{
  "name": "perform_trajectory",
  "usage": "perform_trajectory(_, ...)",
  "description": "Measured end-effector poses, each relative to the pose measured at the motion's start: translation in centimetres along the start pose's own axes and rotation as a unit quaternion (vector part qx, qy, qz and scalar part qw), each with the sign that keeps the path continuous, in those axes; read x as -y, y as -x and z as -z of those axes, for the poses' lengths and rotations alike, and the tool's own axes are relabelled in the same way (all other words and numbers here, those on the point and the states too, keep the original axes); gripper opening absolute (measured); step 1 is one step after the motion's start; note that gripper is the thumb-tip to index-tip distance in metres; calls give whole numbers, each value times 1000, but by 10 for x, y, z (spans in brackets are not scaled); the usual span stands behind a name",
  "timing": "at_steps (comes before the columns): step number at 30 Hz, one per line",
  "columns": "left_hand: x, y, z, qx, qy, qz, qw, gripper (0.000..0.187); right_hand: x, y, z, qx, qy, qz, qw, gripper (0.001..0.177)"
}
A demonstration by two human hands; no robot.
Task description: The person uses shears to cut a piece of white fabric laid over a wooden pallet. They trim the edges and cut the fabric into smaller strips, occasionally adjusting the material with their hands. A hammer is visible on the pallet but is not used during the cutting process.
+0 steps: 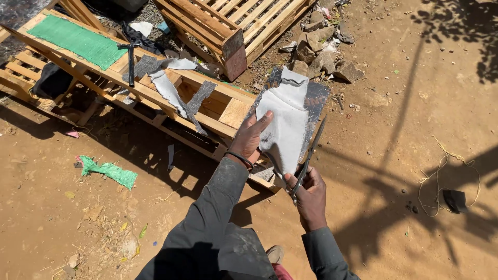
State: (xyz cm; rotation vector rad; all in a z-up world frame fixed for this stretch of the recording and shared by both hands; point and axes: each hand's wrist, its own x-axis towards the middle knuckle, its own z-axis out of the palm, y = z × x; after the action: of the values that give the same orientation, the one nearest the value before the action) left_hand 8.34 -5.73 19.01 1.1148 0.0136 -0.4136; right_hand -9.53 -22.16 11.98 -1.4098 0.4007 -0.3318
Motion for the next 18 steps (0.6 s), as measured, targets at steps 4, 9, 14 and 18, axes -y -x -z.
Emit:
perform_trajectory(4, 3, -28, -5, 3, 114, -107, 988, 50, 19, -33, 1, 10, -4, 40, 999, 47)
perform_trajectory(9, -17, -73, 2, -14, 173, -142, 974, 39, 24, -74, 2, 28, 61, 71, 995, 60)
perform_trajectory(14, -58, -139, 8, -36, 160, -189, 968, 35, 13, -119, -2, 42, 85, 59, 994, 52)
perform_trajectory(18, -106, -216, -5, -31, 93, -214, 972, 55, 4, -156, -16, 31, 148, -14, 988, 40)
